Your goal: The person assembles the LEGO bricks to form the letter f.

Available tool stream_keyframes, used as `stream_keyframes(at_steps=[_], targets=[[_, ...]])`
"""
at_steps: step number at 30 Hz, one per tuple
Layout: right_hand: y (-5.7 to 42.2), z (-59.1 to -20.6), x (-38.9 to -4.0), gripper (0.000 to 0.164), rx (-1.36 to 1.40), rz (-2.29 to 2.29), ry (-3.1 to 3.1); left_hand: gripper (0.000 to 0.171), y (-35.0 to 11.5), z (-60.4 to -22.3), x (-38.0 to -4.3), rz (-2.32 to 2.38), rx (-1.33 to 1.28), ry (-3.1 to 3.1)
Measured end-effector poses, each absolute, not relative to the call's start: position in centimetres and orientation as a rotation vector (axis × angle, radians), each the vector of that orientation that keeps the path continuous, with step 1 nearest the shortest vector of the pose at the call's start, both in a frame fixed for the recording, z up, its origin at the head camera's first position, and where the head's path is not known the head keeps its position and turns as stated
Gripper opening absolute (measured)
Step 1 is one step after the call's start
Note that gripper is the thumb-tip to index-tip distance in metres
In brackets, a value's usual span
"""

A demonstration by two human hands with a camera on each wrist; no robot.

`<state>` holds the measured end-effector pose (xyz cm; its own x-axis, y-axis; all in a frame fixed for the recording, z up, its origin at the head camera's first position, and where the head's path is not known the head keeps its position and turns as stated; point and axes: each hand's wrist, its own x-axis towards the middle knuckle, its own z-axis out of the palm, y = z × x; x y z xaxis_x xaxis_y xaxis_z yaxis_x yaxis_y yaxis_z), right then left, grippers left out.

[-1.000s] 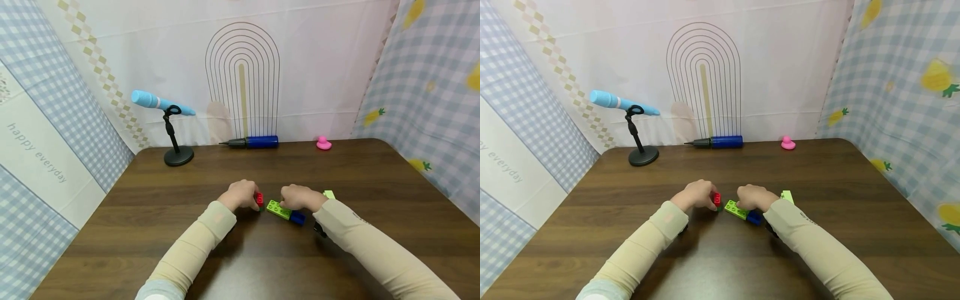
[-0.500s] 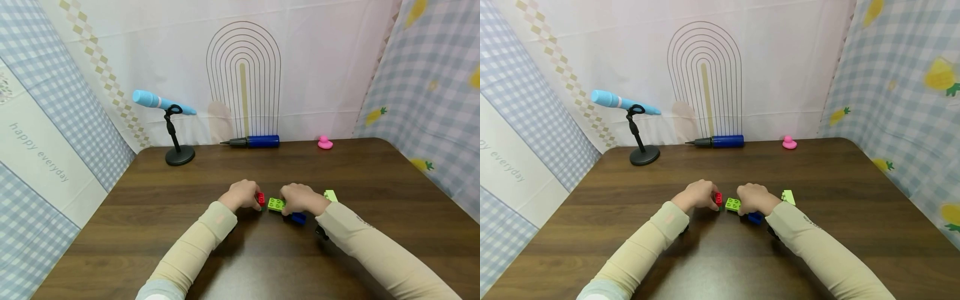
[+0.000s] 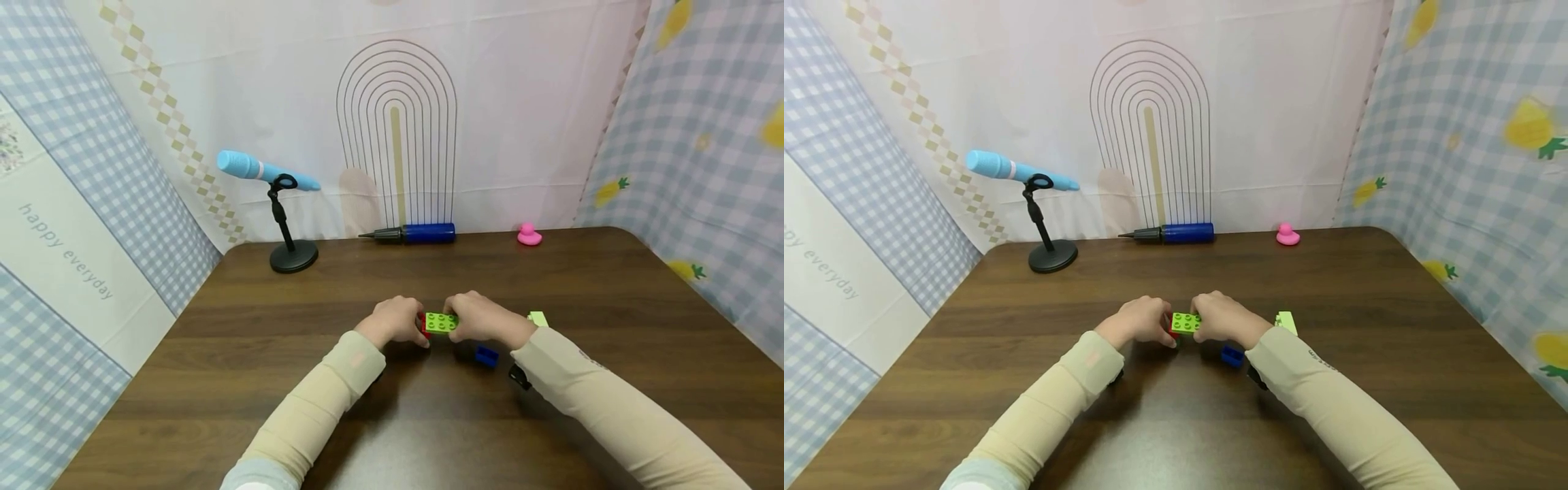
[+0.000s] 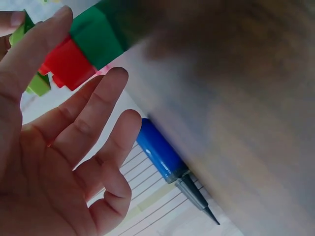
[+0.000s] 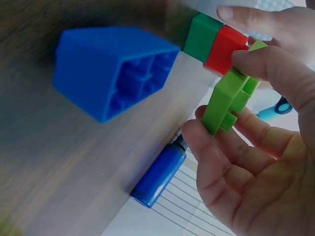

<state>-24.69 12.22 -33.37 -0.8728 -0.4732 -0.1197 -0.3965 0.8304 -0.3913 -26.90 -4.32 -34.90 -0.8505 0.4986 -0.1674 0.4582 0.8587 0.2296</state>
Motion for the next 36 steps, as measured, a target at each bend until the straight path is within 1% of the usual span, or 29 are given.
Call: stream_keyframes(at_steps=[6, 14, 24, 36], targets=[[11.5, -33.3, -24.9, 0.028, -0.694, -0.532, 2.813, 0.029, -4.5, -34.3, -26.7, 0.282, 0.762, 2.833], [10.8, -33.2, -25.2, 0.026, -0.761, -0.531, 2.816, 0.039, -4.3, -34.0, -26.7, 0.247, 0.775, 2.848], [10.3, -33.5, -25.6, 0.027, -0.745, -0.509, 2.809, 0.032, -4.0, -34.3, -26.9, 0.25, 0.755, 2.834], [10.1, -33.3, -26.1, 0.017, -0.796, -0.446, 2.803, 0.034, -4.1, -34.2, -27.1, 0.31, 0.779, 2.799]])
